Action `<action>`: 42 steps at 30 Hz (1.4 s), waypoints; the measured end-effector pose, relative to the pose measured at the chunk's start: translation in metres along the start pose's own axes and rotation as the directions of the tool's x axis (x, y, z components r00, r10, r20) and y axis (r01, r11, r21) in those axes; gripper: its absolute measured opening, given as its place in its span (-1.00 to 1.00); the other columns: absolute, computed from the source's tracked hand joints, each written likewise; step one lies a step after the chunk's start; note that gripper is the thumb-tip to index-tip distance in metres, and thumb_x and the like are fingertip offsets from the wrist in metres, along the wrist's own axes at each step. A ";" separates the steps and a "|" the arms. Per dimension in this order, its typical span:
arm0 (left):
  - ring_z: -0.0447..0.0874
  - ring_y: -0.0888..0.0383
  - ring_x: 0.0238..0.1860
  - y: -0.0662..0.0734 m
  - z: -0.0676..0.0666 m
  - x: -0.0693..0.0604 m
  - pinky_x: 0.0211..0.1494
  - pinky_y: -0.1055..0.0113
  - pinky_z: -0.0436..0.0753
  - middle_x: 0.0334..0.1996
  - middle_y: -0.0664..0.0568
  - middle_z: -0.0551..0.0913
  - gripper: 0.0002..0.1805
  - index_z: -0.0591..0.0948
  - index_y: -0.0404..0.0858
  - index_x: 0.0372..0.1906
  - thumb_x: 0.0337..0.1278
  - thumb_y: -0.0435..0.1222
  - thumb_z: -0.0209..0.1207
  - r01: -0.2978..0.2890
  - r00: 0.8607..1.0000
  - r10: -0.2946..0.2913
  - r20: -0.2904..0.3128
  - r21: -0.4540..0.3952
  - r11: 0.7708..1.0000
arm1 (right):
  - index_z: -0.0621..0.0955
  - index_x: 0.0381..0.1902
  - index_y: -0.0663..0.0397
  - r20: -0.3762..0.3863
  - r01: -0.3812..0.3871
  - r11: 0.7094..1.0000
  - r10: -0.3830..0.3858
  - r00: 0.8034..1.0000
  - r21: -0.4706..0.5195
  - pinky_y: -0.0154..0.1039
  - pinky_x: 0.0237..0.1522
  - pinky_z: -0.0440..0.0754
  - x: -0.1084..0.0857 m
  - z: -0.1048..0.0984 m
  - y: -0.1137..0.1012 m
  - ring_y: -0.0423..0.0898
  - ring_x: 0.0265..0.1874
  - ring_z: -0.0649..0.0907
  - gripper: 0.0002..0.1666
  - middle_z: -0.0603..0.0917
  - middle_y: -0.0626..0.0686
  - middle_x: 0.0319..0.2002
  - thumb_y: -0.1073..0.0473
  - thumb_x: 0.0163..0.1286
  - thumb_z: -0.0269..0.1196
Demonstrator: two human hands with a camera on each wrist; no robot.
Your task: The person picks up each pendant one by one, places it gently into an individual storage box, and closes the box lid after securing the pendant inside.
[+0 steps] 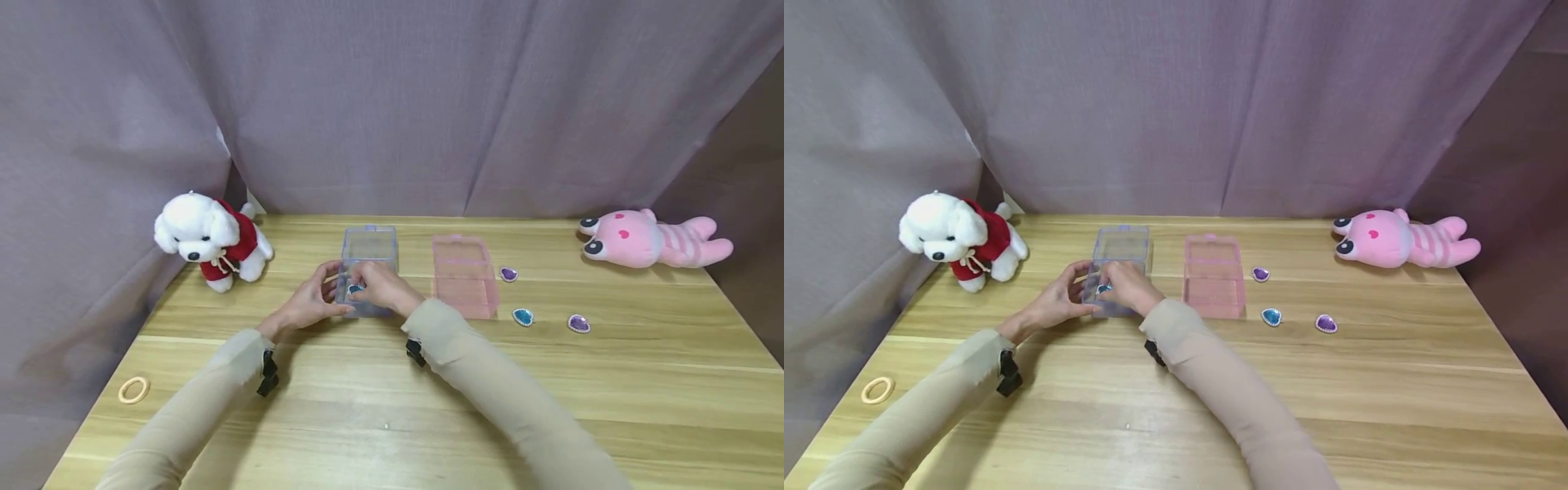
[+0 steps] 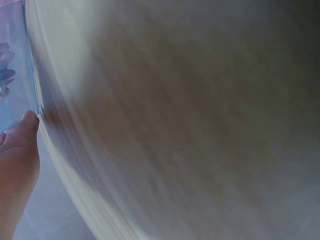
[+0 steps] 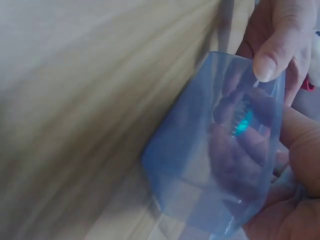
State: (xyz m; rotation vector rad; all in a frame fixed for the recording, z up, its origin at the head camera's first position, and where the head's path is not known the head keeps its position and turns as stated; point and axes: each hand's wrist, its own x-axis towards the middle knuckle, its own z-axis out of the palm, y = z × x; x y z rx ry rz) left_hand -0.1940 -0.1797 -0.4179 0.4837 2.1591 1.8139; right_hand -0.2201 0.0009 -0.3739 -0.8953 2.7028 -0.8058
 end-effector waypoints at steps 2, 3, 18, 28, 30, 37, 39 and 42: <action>0.10 -0.16 0.41 0.000 0.000 0.000 0.35 0.32 0.38 0.42 -0.27 0.02 -0.04 -0.04 -0.37 0.41 -0.07 -0.61 0.26 0.000 1.000 0.000 0.002 0.000 1.000 | 0.65 -0.42 0.24 0.020 -0.013 1.000 0.013 1.000 -0.006 -0.44 -0.49 0.41 0.004 0.001 -0.001 -0.20 -0.51 0.43 -0.81 0.60 0.03 -0.49 0.23 0.07 0.42; 0.10 -0.15 0.41 0.000 0.000 0.000 0.34 0.32 0.39 0.42 -0.26 0.02 -0.04 -0.04 -0.37 0.40 -0.07 -0.60 0.27 0.003 1.000 -0.003 0.001 0.002 1.000 | 0.65 -0.44 0.23 0.031 -0.019 1.000 0.019 0.999 -0.005 -0.45 -0.50 0.40 0.005 0.002 -0.002 -0.21 -0.52 0.42 -0.83 0.60 0.02 -0.51 0.24 0.07 0.41; 0.12 -0.12 0.41 -0.001 0.000 0.003 0.38 0.28 0.36 0.41 -0.21 0.04 -0.04 -0.01 -0.33 0.40 -0.08 -0.56 0.30 0.007 1.000 -0.006 -0.016 0.029 1.000 | 0.69 -0.49 0.17 0.112 -0.086 0.996 0.090 0.990 -0.036 -0.44 -0.43 0.50 0.017 0.009 -0.002 -0.19 -0.48 0.51 -0.91 0.70 0.00 -0.49 0.26 0.06 0.40; 0.15 -0.16 0.40 -0.002 0.001 0.002 0.34 0.30 0.39 0.41 -0.26 0.05 -0.03 -0.01 -0.36 0.39 -0.11 -0.57 0.31 0.001 1.000 -0.001 -0.013 0.034 0.999 | 0.73 -0.48 0.16 0.114 -0.064 0.997 0.067 0.991 -0.031 -0.42 -0.25 0.59 0.017 0.012 -0.002 -0.13 -0.36 0.62 -0.94 0.75 0.01 -0.42 0.26 0.06 0.41; 0.15 -0.17 0.39 -0.003 0.001 0.002 0.34 0.29 0.40 0.41 -0.27 0.04 -0.03 -0.01 -0.37 0.39 -0.11 -0.59 0.30 -0.003 1.000 0.003 -0.012 0.027 1.000 | 0.73 -0.50 0.17 0.111 -0.060 0.998 0.063 0.992 -0.032 -0.42 -0.26 0.58 0.016 0.012 -0.001 -0.15 -0.39 0.60 -0.95 0.75 0.01 -0.43 0.28 0.06 0.40; 0.17 -0.17 0.38 -0.004 0.002 0.002 0.30 0.39 0.44 0.40 -0.27 0.06 -0.04 -0.01 -0.38 0.38 -0.12 -0.62 0.29 -0.007 1.000 0.007 -0.012 0.012 1.000 | 0.71 -0.52 0.18 0.099 -0.071 0.997 0.070 0.993 0.006 -0.42 -0.27 0.58 0.015 0.012 -0.001 -0.16 -0.40 0.58 -0.95 0.74 0.02 -0.42 0.30 0.08 0.38; 0.16 -0.17 0.39 -0.004 0.001 0.002 0.31 0.38 0.43 0.40 -0.27 0.05 -0.03 -0.01 -0.38 0.39 -0.12 -0.61 0.29 -0.007 1.000 0.007 -0.011 0.015 1.000 | 0.70 -0.52 0.19 0.099 -0.072 0.997 0.071 0.993 0.013 -0.43 -0.30 0.57 0.014 0.012 -0.001 -0.16 -0.41 0.58 -0.96 0.73 0.03 -0.44 0.33 0.08 0.37; 0.14 -0.18 0.39 -0.003 0.001 0.002 0.32 0.35 0.41 0.41 -0.27 0.04 -0.02 -0.02 -0.37 0.40 -0.11 -0.60 0.30 -0.008 1.000 0.008 -0.009 0.027 1.000 | 0.70 -0.53 0.20 0.092 -0.068 0.998 0.066 0.994 0.015 -0.45 -0.36 0.55 0.014 0.013 -0.001 -0.17 -0.46 0.55 -0.96 0.73 0.05 -0.48 0.36 0.09 0.35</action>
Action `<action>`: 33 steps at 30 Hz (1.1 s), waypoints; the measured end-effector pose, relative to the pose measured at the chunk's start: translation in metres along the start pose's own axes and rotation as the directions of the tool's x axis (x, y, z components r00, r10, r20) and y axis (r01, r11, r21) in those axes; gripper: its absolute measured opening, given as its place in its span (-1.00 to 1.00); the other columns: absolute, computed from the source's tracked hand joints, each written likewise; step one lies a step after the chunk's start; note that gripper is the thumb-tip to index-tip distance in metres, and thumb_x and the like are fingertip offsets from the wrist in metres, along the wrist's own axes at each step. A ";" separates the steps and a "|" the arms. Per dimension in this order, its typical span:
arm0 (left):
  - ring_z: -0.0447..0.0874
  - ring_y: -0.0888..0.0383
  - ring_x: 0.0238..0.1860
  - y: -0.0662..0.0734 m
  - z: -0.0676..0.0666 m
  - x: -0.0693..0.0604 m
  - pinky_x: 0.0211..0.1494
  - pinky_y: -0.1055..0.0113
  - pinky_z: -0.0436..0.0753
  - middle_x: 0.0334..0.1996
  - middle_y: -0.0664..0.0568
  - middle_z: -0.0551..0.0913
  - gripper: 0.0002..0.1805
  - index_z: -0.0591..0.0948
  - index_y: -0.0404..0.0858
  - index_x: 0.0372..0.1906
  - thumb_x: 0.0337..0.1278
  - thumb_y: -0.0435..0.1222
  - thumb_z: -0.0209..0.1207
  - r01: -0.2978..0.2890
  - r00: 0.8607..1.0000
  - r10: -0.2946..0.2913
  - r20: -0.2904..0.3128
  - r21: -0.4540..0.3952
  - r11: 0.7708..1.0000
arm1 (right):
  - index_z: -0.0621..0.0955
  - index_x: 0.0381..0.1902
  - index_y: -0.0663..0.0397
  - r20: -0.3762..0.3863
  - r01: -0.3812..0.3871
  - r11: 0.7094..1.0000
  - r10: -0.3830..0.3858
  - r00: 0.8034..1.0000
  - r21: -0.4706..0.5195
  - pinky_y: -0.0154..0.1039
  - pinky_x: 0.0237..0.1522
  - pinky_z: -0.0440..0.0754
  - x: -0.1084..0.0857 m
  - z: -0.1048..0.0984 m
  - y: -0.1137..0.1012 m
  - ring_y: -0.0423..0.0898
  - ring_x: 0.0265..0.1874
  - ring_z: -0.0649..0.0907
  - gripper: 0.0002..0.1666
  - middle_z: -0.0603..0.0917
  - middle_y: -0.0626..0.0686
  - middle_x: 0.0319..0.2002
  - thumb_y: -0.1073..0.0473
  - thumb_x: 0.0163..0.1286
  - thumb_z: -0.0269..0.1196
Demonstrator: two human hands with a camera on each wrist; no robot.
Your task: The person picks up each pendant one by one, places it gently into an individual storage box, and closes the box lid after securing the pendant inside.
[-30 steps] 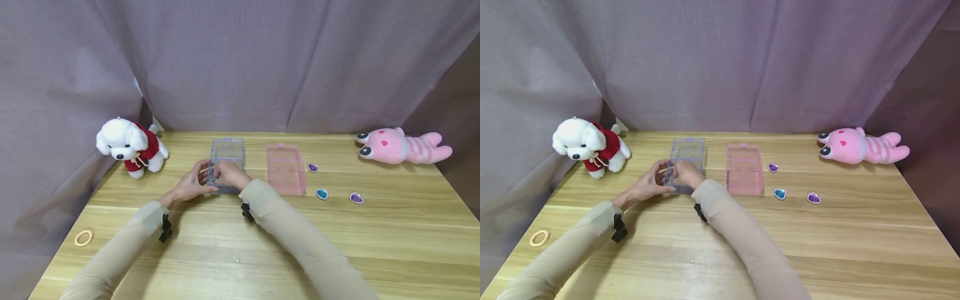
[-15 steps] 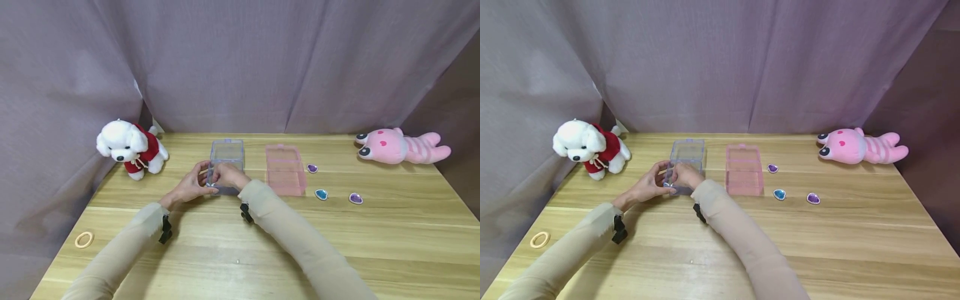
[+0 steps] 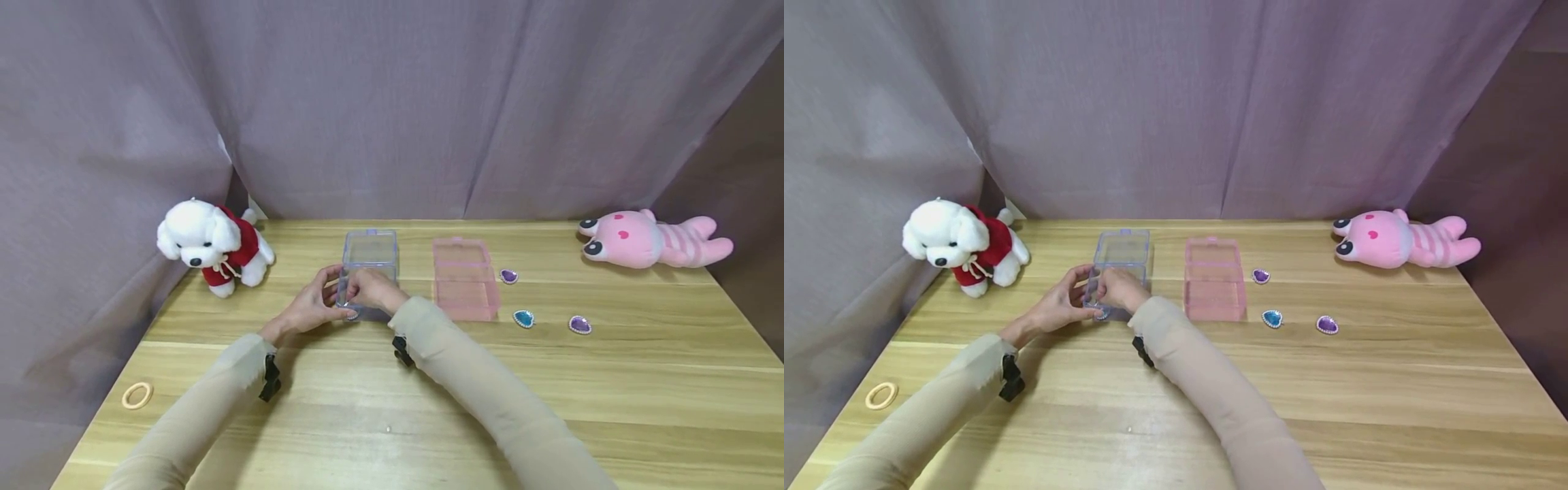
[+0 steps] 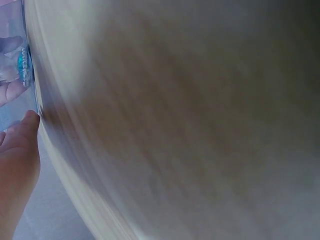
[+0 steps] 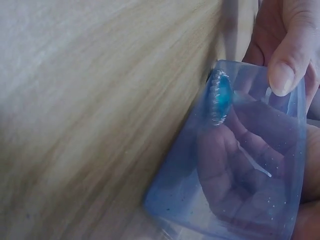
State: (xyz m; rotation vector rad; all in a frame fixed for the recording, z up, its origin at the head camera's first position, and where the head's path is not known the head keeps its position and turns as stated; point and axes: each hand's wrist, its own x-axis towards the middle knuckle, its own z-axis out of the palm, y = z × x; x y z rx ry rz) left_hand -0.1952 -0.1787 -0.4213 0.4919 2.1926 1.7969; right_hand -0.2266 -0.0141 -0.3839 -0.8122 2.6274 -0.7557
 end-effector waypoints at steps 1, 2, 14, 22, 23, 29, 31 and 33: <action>0.14 -0.18 0.39 0.000 0.001 0.000 0.32 0.33 0.41 0.41 -0.27 0.03 -0.02 -0.02 -0.37 0.40 -0.11 -0.59 0.30 0.002 1.000 -0.002 0.002 0.001 1.000 | 0.70 -0.53 0.20 -0.005 0.004 1.000 -0.004 1.000 -0.005 -0.45 -0.37 0.54 -0.001 0.000 0.000 -0.18 -0.47 0.55 -0.95 0.73 0.05 -0.48 0.37 0.09 0.34; 0.13 -0.18 0.40 0.000 0.001 0.000 0.33 0.33 0.40 0.41 -0.27 0.03 -0.02 -0.02 -0.36 0.40 -0.10 -0.58 0.30 0.004 1.000 -0.004 0.004 0.006 1.000 | 0.70 -0.53 0.20 -0.011 0.008 1.000 -0.008 1.000 -0.013 -0.46 -0.38 0.54 -0.001 0.000 0.001 -0.18 -0.47 0.55 -0.95 0.73 0.05 -0.48 0.37 0.09 0.34; 0.10 -0.21 0.40 -0.001 0.004 -0.006 0.42 0.16 0.30 0.42 -0.25 0.01 0.00 -0.03 -0.32 0.42 -0.10 -0.54 0.32 0.032 0.999 -0.032 -0.014 0.028 0.999 | 0.68 -0.24 0.26 -0.177 0.034 0.988 -0.008 0.984 0.149 -0.43 -0.36 0.59 -0.025 -0.021 0.009 -0.12 -0.41 0.60 -0.84 0.71 0.10 -0.34 0.37 0.20 0.25; 0.09 -0.24 0.40 0.001 0.004 -0.004 0.44 0.08 0.25 0.42 -0.27 0.01 0.02 -0.03 -0.33 0.42 -0.14 -0.55 0.33 0.035 0.999 -0.035 -0.005 0.021 0.999 | 0.61 -0.12 0.36 -0.356 0.033 0.934 0.103 0.929 0.355 -0.47 -0.30 0.66 -0.102 -0.079 0.082 -0.17 -0.34 0.61 -0.77 0.67 0.25 -0.20 0.37 0.27 0.22; 0.09 -0.23 0.40 0.001 0.004 -0.004 0.44 0.08 0.25 0.42 -0.26 0.01 0.02 -0.03 -0.33 0.42 -0.14 -0.54 0.33 0.037 0.999 -0.037 -0.005 0.024 0.999 | 0.61 -0.13 0.38 -0.382 0.026 0.937 0.117 0.917 0.350 -0.49 -0.32 0.64 -0.114 -0.085 0.095 -0.20 -0.35 0.61 -0.78 0.67 0.27 -0.20 0.37 0.27 0.22; 0.12 -0.20 0.40 0.005 0.002 -0.004 0.43 0.08 0.28 0.41 -0.23 0.04 0.02 -0.02 -0.31 0.42 -0.13 -0.51 0.35 0.044 0.999 -0.044 -0.006 0.039 0.998 | 0.59 -0.15 0.42 -0.364 -0.099 0.939 0.224 0.904 0.330 -0.57 -0.37 0.56 -0.174 -0.100 0.160 -0.37 -0.43 0.53 -0.78 0.66 0.28 -0.26 0.37 0.26 0.22; 0.14 -0.20 0.39 0.005 0.002 -0.004 0.42 0.08 0.30 0.41 -0.22 0.06 0.02 -0.01 -0.30 0.41 -0.13 -0.50 0.35 0.045 0.999 -0.045 -0.009 0.040 0.998 | 0.58 -0.14 0.46 -0.302 -0.125 0.932 0.235 0.924 0.341 -0.55 -0.36 0.58 -0.186 -0.099 0.171 -0.36 -0.42 0.54 -0.75 0.66 0.29 -0.27 0.38 0.24 0.23; 0.16 -0.19 0.39 0.005 0.002 -0.003 0.41 0.07 0.31 0.41 -0.22 0.06 0.02 -0.01 -0.29 0.41 -0.14 -0.49 0.36 0.049 0.999 -0.048 -0.010 0.038 0.998 | 0.57 -0.14 0.48 -0.247 -0.126 0.937 0.213 0.945 0.327 -0.53 -0.34 0.60 -0.193 -0.097 0.177 -0.35 -0.40 0.56 -0.74 0.67 0.31 -0.27 0.41 0.22 0.23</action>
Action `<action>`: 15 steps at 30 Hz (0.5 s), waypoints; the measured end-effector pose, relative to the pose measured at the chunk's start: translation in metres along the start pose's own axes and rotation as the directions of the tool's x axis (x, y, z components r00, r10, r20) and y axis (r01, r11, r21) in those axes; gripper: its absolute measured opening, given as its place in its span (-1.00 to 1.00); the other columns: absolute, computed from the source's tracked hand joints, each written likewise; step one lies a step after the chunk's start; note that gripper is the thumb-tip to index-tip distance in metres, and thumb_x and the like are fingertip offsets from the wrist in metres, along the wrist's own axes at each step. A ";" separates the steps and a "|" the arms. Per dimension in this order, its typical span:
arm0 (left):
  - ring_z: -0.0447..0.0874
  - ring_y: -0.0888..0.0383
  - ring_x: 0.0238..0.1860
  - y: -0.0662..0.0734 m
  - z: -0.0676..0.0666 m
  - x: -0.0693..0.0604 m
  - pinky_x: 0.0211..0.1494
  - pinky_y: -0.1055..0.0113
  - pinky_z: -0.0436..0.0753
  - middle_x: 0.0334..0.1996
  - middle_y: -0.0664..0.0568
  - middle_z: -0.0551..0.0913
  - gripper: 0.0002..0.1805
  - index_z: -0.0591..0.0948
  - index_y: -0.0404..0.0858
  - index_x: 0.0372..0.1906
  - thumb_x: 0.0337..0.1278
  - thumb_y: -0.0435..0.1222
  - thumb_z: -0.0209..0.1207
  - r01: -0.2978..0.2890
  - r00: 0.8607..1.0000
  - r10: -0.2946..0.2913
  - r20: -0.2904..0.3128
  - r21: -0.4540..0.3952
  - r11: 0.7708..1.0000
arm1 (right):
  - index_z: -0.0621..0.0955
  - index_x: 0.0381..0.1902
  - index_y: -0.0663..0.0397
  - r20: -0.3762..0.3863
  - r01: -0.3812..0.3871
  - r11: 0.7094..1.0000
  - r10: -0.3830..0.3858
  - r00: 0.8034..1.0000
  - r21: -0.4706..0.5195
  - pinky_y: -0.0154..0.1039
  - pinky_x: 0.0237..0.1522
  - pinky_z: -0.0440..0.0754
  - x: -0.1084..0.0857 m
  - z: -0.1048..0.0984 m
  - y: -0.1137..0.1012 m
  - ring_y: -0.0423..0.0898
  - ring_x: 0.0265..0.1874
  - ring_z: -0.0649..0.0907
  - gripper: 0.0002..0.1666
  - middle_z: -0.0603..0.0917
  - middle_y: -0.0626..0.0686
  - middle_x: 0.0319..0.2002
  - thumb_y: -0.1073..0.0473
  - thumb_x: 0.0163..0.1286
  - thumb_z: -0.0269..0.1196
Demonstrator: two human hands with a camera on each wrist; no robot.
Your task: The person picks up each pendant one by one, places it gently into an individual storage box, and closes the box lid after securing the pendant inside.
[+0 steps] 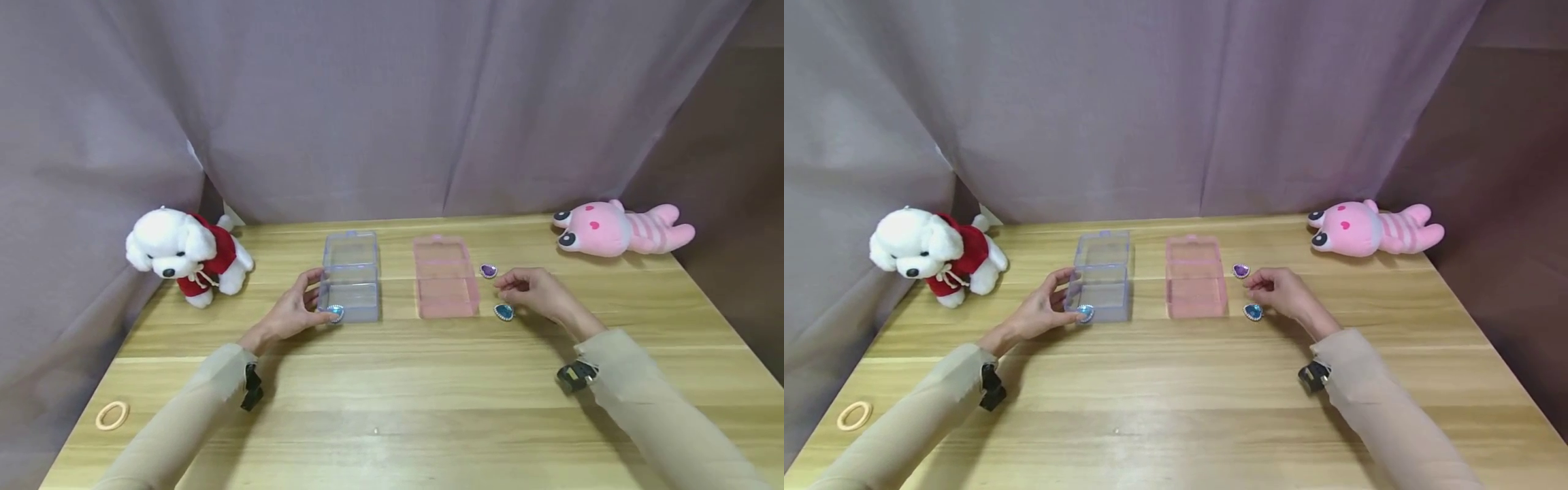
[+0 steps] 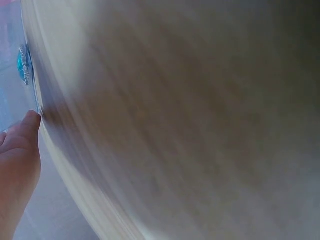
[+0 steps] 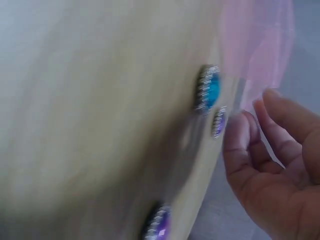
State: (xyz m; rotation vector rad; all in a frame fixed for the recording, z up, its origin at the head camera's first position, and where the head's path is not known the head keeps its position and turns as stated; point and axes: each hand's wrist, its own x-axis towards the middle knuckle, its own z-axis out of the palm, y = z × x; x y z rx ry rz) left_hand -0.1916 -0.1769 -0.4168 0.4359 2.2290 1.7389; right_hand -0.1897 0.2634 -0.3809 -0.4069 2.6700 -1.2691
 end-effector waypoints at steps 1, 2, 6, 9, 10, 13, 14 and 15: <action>0.16 -0.20 0.38 0.000 -0.001 0.000 0.41 0.07 0.31 0.41 -0.22 0.06 0.02 -0.01 -0.29 0.41 -0.14 -0.49 0.36 -0.002 1.000 0.002 0.000 -0.001 1.000 | 0.58 -0.14 0.48 0.027 0.005 1.000 -0.005 1.000 -0.013 -0.53 -0.34 0.60 -0.001 0.000 0.002 -0.33 -0.40 0.56 -0.74 0.67 0.30 -0.27 0.40 0.21 0.24; 0.16 -0.20 0.38 0.000 -0.001 0.000 0.40 0.06 0.32 0.41 -0.23 0.06 0.02 -0.01 -0.30 0.41 -0.13 -0.49 0.36 -0.005 1.000 0.005 0.002 0.000 1.000 | 0.59 -0.16 0.47 0.044 0.011 0.999 -0.010 0.999 -0.036 -0.53 -0.34 0.59 -0.002 0.001 0.004 -0.33 -0.39 0.55 -0.74 0.68 0.27 -0.28 0.39 0.20 0.26; 0.16 -0.20 0.38 0.000 -0.001 0.000 0.40 0.07 0.32 0.42 -0.23 0.05 0.03 -0.02 -0.31 0.42 -0.13 -0.49 0.36 -0.002 1.000 0.002 0.001 0.012 1.000 | 0.63 -0.24 0.37 0.072 0.050 0.990 -0.040 0.997 -0.134 -0.51 -0.40 0.54 -0.002 0.005 0.008 -0.28 -0.41 0.52 -0.78 0.69 0.15 -0.35 0.36 0.13 0.32; 0.13 -0.22 0.39 0.000 -0.001 -0.001 0.41 0.07 0.30 0.42 -0.24 0.04 0.03 -0.04 -0.34 0.42 -0.12 -0.50 0.35 -0.005 1.000 0.005 0.004 0.018 1.000 | 0.63 -0.29 0.34 0.094 0.071 0.983 -0.056 0.994 -0.167 -0.47 -0.42 0.52 -0.001 0.007 0.009 -0.26 -0.44 0.51 -0.80 0.67 0.09 -0.40 0.36 0.09 0.35; 0.13 -0.23 0.39 0.001 -0.001 -0.001 0.41 0.06 0.29 0.42 -0.25 0.03 0.03 -0.04 -0.34 0.42 -0.12 -0.51 0.34 -0.008 1.000 0.007 0.005 0.017 1.000 | 0.63 -0.30 0.34 0.103 0.072 0.983 -0.055 0.993 -0.170 -0.47 -0.43 0.52 -0.001 0.008 0.009 -0.26 -0.45 0.50 -0.80 0.66 0.07 -0.42 0.36 0.09 0.36; 0.12 -0.24 0.39 0.001 -0.001 -0.001 0.41 0.06 0.29 0.42 -0.27 0.03 0.02 -0.03 -0.35 0.42 -0.12 -0.52 0.34 -0.015 1.000 0.015 0.006 0.014 1.000 | 0.61 -0.34 0.33 0.125 0.064 0.984 -0.043 0.991 -0.166 -0.47 -0.44 0.49 -0.002 0.008 0.008 -0.27 -0.47 0.47 -0.82 0.62 0.03 -0.46 0.37 0.07 0.36; 0.12 -0.25 0.39 0.001 -0.001 -0.001 0.42 0.05 0.29 0.41 -0.28 0.03 0.01 -0.03 -0.36 0.41 -0.12 -0.52 0.33 -0.019 1.000 0.019 0.006 0.016 1.000 | 0.60 -0.35 0.33 0.129 0.060 0.985 -0.039 0.991 -0.162 -0.46 -0.45 0.48 -0.002 0.008 0.008 -0.27 -0.48 0.46 -0.82 0.60 0.02 -0.48 0.37 0.07 0.36; 0.12 -0.25 0.39 0.001 -0.001 -0.001 0.42 0.06 0.29 0.41 -0.28 0.03 0.01 -0.02 -0.35 0.41 -0.12 -0.53 0.33 -0.019 1.000 0.019 0.004 0.013 1.000 | 0.59 -0.36 0.33 0.132 0.053 0.986 -0.032 0.991 -0.159 -0.46 -0.46 0.47 -0.002 0.008 0.008 -0.27 -0.49 0.45 -0.82 0.58 0.01 -0.50 0.37 0.07 0.36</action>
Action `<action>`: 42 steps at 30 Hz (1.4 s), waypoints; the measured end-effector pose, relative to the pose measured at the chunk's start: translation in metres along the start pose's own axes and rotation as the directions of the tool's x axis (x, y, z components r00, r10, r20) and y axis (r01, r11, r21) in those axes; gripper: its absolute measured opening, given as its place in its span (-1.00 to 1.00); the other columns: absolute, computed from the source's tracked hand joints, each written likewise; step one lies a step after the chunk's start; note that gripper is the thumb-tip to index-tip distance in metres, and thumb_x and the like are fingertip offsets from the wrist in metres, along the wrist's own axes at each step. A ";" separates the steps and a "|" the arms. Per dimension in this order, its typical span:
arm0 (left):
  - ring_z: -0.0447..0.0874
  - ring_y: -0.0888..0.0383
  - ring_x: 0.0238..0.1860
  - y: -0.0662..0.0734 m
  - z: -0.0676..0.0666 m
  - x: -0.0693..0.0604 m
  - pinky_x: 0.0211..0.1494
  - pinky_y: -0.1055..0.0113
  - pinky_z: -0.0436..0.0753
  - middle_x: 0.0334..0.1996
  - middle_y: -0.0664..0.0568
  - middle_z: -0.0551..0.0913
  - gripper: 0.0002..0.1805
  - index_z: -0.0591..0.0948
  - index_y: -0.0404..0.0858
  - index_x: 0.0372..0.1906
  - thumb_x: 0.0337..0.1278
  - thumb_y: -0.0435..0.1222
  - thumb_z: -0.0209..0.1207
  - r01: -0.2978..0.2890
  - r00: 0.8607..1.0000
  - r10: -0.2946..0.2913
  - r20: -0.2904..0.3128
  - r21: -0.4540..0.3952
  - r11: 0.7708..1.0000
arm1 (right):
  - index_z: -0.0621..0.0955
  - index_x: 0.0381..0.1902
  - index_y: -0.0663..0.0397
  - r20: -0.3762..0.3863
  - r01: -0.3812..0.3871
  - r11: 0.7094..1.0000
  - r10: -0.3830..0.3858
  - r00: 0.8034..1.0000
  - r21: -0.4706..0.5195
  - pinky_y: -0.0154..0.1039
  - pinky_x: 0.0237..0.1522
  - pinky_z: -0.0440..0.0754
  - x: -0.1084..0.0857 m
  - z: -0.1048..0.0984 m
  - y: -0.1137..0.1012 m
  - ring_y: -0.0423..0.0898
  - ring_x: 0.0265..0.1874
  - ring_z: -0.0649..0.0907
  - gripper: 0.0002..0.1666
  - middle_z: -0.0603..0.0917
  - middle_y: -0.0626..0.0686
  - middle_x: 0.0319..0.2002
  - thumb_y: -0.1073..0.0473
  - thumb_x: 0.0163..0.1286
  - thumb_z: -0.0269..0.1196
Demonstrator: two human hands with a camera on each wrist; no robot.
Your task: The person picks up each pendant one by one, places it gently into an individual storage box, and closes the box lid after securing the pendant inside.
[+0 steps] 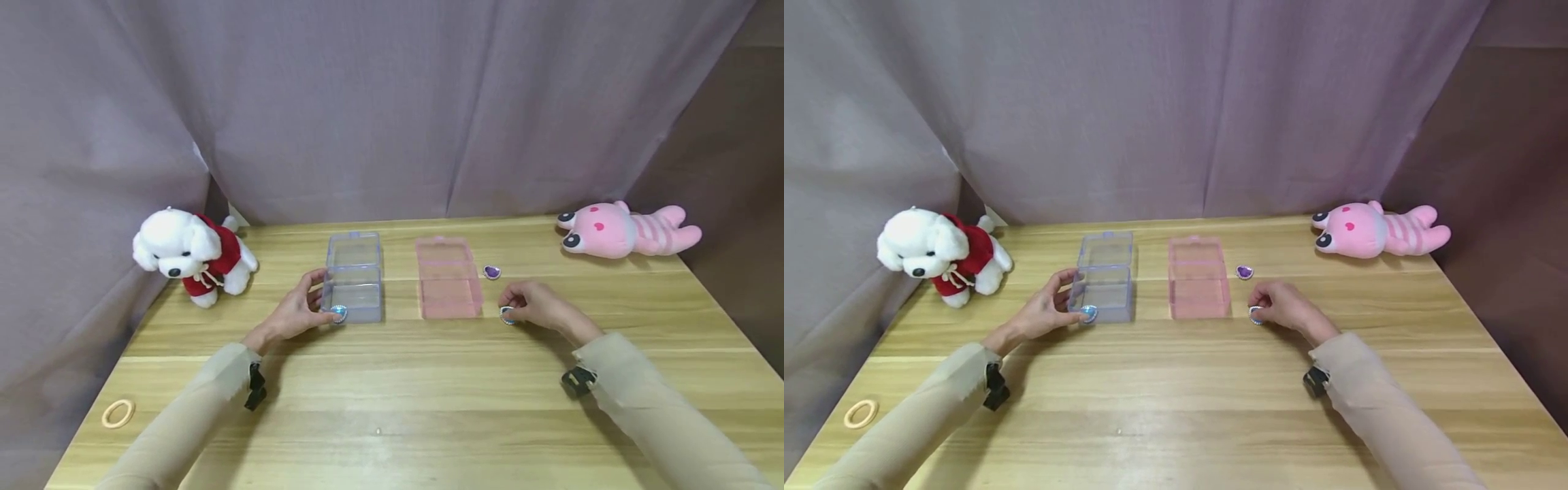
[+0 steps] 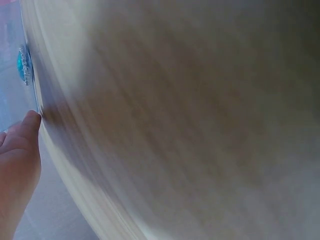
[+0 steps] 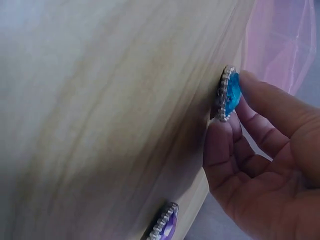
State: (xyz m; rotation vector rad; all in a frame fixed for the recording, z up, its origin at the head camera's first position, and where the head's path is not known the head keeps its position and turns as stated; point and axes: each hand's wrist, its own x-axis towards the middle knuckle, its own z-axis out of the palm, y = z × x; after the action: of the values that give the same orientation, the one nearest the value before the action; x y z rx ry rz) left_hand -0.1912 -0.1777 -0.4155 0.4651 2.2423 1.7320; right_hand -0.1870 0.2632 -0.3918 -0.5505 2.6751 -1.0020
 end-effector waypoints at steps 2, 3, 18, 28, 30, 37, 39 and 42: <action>0.14 -0.25 0.38 0.000 0.000 0.000 0.41 0.05 0.29 0.41 -0.28 0.04 0.00 -0.01 -0.35 0.41 -0.12 -0.52 0.34 -0.001 1.000 0.001 -0.006 -0.001 1.000 | 0.57 -0.39 0.31 0.003 -0.001 1.000 0.001 1.000 -0.003 -0.46 -0.47 0.46 0.000 -0.001 0.000 -0.27 -0.51 0.44 -0.83 0.55 -0.01 -0.52 0.37 0.06 0.36; 0.14 -0.25 0.38 0.000 -0.001 0.001 0.41 0.05 0.29 0.40 -0.28 0.05 -0.01 0.00 -0.35 0.41 -0.12 -0.52 0.34 -0.003 1.000 0.003 -0.009 0.000 1.000 | 0.56 -0.40 0.30 0.005 -0.004 1.000 0.004 1.000 -0.006 -0.46 -0.47 0.44 -0.001 -0.002 -0.001 -0.27 -0.51 0.43 -0.83 0.53 -0.03 -0.53 0.37 0.06 0.36; 0.10 -0.24 0.40 0.000 -0.005 -0.002 0.43 0.05 0.26 0.42 -0.27 0.03 0.01 -0.04 -0.37 0.42 -0.10 -0.49 0.34 0.014 1.000 -0.013 -0.015 0.034 0.999 | 0.53 -0.25 0.43 -0.017 -0.100 0.985 0.104 0.994 0.140 -0.35 -0.63 0.62 -0.011 -0.017 -0.006 -0.28 -0.62 0.52 -0.78 0.56 0.02 -0.53 0.33 0.22 0.27; 0.10 -0.25 0.39 0.001 -0.007 -0.004 0.42 0.05 0.27 0.42 -0.28 0.03 0.02 -0.04 -0.35 0.42 -0.11 -0.50 0.35 0.012 1.000 -0.011 -0.016 0.026 1.000 | 0.46 0.08 0.54 -0.144 -0.037 0.884 0.117 0.983 0.467 -0.36 -0.23 0.73 0.020 -0.013 -0.069 -0.32 -0.41 0.65 -0.56 0.65 -0.07 -0.34 0.31 0.33 0.18; 0.10 -0.25 0.39 0.000 -0.007 -0.004 0.43 0.05 0.27 0.42 -0.28 0.03 0.02 -0.04 -0.35 0.42 -0.11 -0.49 0.35 0.010 1.000 -0.009 -0.011 0.027 1.000 | 0.44 0.08 0.55 -0.127 -0.034 0.838 0.122 0.984 0.544 -0.37 -0.20 0.73 0.033 -0.001 -0.086 -0.31 -0.39 0.65 -0.57 0.63 -0.08 -0.33 0.36 0.32 0.17; 0.11 -0.25 0.39 -0.001 -0.004 -0.002 0.42 0.08 0.29 0.41 -0.28 0.04 0.02 -0.03 -0.35 0.42 -0.11 -0.51 0.34 0.005 1.000 -0.005 -0.003 0.022 1.000 | 0.43 0.09 0.53 -0.055 -0.027 0.719 0.091 0.994 0.694 -0.41 -0.21 0.72 0.077 0.048 -0.140 -0.29 -0.41 0.66 -0.59 0.62 0.16 -0.19 0.51 0.27 0.13; 0.12 -0.23 0.39 -0.001 -0.003 -0.001 0.41 0.10 0.30 0.41 -0.27 0.04 0.02 -0.03 -0.34 0.42 -0.12 -0.50 0.35 0.009 1.000 -0.009 -0.005 0.035 0.999 | 0.42 0.10 0.53 -0.027 -0.046 0.667 0.099 0.995 0.743 -0.39 -0.20 0.72 0.085 0.062 -0.151 -0.24 -0.42 0.68 -0.58 0.61 0.23 -0.18 0.52 0.27 0.12; 0.12 -0.23 0.39 0.000 -0.001 0.000 0.41 0.11 0.31 0.41 -0.26 0.05 0.02 -0.02 -0.33 0.42 -0.13 -0.49 0.36 0.011 1.000 -0.011 -0.004 0.047 0.999 | 0.44 0.10 0.50 -0.004 -0.069 0.611 0.117 0.993 0.789 -0.35 -0.21 0.73 0.096 0.079 -0.161 -0.19 -0.43 0.70 -0.60 0.63 0.24 -0.17 0.51 0.29 0.12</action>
State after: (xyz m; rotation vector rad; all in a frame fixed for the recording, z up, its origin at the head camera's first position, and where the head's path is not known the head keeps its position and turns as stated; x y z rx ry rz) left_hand -0.1922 -0.1787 -0.4149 0.4588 2.2885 1.6788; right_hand -0.2042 0.0648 -0.3506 -0.1727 1.9292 -1.9963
